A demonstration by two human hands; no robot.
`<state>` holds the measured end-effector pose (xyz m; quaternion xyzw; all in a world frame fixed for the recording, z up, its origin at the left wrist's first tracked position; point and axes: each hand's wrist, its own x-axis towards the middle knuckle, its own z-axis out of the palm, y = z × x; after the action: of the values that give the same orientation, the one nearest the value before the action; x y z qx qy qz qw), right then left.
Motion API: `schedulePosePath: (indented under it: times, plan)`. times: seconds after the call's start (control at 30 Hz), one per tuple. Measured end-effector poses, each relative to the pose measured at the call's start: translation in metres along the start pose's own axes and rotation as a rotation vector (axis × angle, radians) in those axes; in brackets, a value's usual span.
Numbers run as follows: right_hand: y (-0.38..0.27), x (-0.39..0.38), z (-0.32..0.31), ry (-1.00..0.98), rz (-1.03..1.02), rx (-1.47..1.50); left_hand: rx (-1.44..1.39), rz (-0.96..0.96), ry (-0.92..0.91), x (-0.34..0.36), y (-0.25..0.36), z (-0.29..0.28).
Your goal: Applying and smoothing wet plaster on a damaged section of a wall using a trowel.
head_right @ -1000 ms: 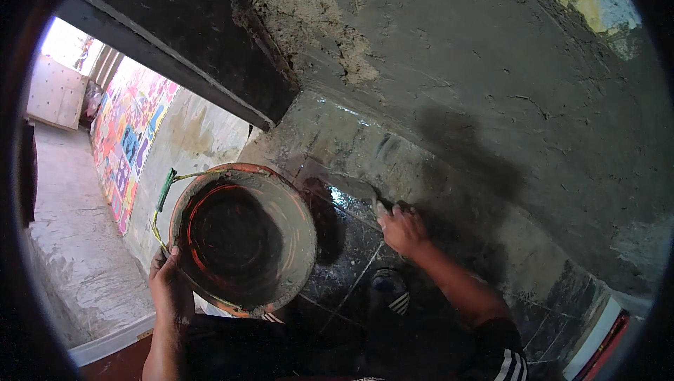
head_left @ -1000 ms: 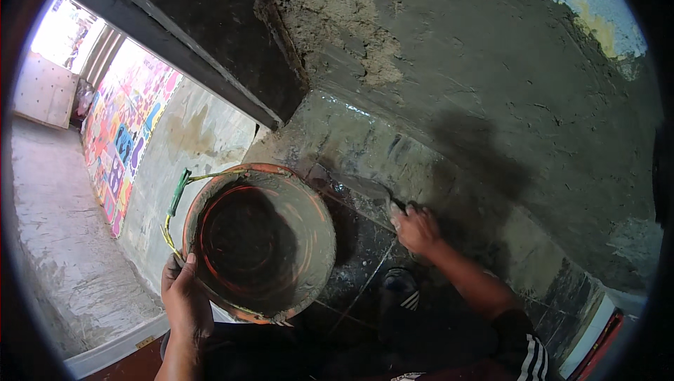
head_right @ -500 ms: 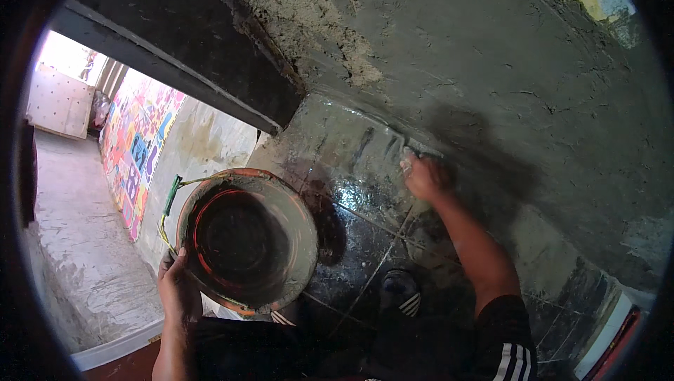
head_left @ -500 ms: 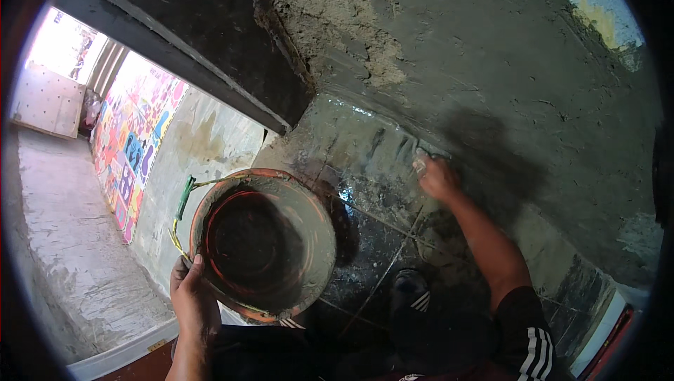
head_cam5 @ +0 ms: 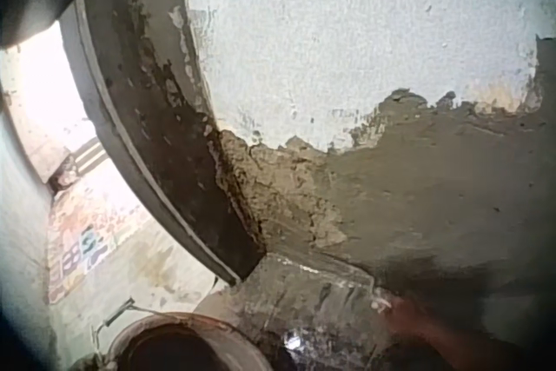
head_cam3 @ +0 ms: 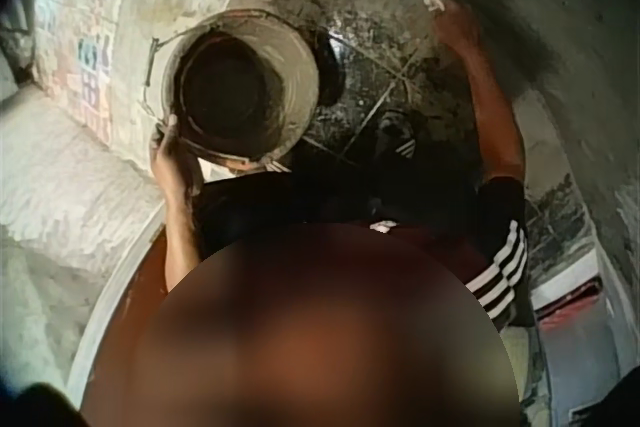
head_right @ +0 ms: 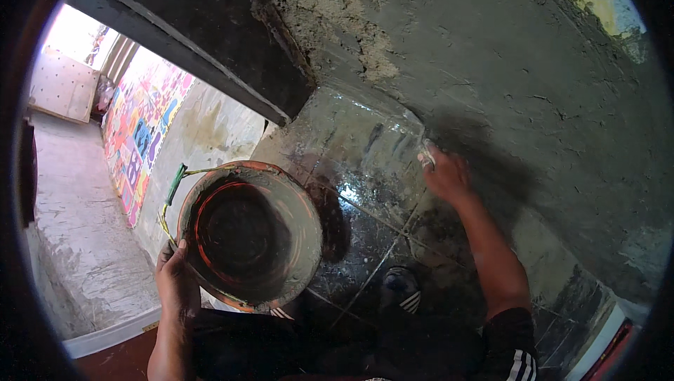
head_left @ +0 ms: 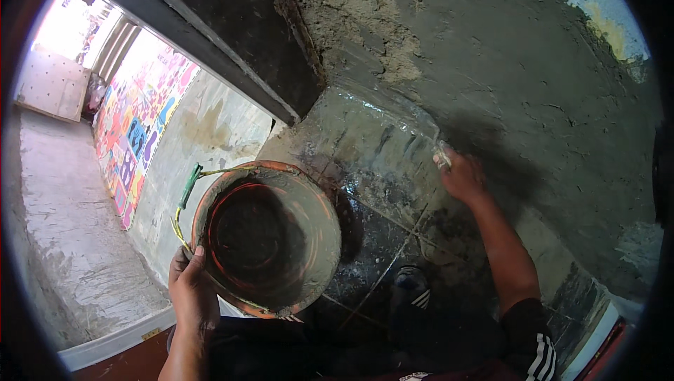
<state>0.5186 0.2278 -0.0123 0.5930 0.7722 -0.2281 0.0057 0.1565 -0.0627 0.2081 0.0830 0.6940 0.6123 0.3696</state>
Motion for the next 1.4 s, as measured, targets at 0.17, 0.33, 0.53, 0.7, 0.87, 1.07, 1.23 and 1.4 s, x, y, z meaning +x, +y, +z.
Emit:
schedulePosePath:
  times: [0.17,0.33,0.53,0.7,0.87,1.07,1.23,1.4]
  plan:
    - [0.020,-0.044,0.020,0.108,-0.116,0.125,-0.002,-0.008,-0.005,0.000,0.000,0.002]
    - [0.038,-0.064,0.076,-0.154,-0.025,-0.253,-0.006,-0.020,-0.035,-0.002,0.001,0.005]
    - [0.067,-0.029,0.090,0.048,0.106,-0.107,0.004,0.006,-0.046,-0.002,-0.002,0.005]
    - [0.069,-0.031,0.046,-0.031,0.128,-0.119,0.045,-0.019,-0.022,0.000,-0.002,0.003]
    - [0.064,-0.049,-0.011,-0.021,0.199,0.026,0.059,-0.030,-0.010,0.000,-0.004,0.004]
    - [0.072,-0.078,-0.056,-0.031,0.222,-0.094,0.046,-0.057,-0.059,0.000,-0.002,0.006]
    - [0.086,-0.129,-0.004,0.114,0.173,-0.056,0.013,-0.039,-0.070,-0.003,-0.002,0.007]
    - [0.095,-0.172,0.063,-0.016,-0.041,-0.152,0.065,-0.064,-0.021,-0.001,-0.005,0.003]
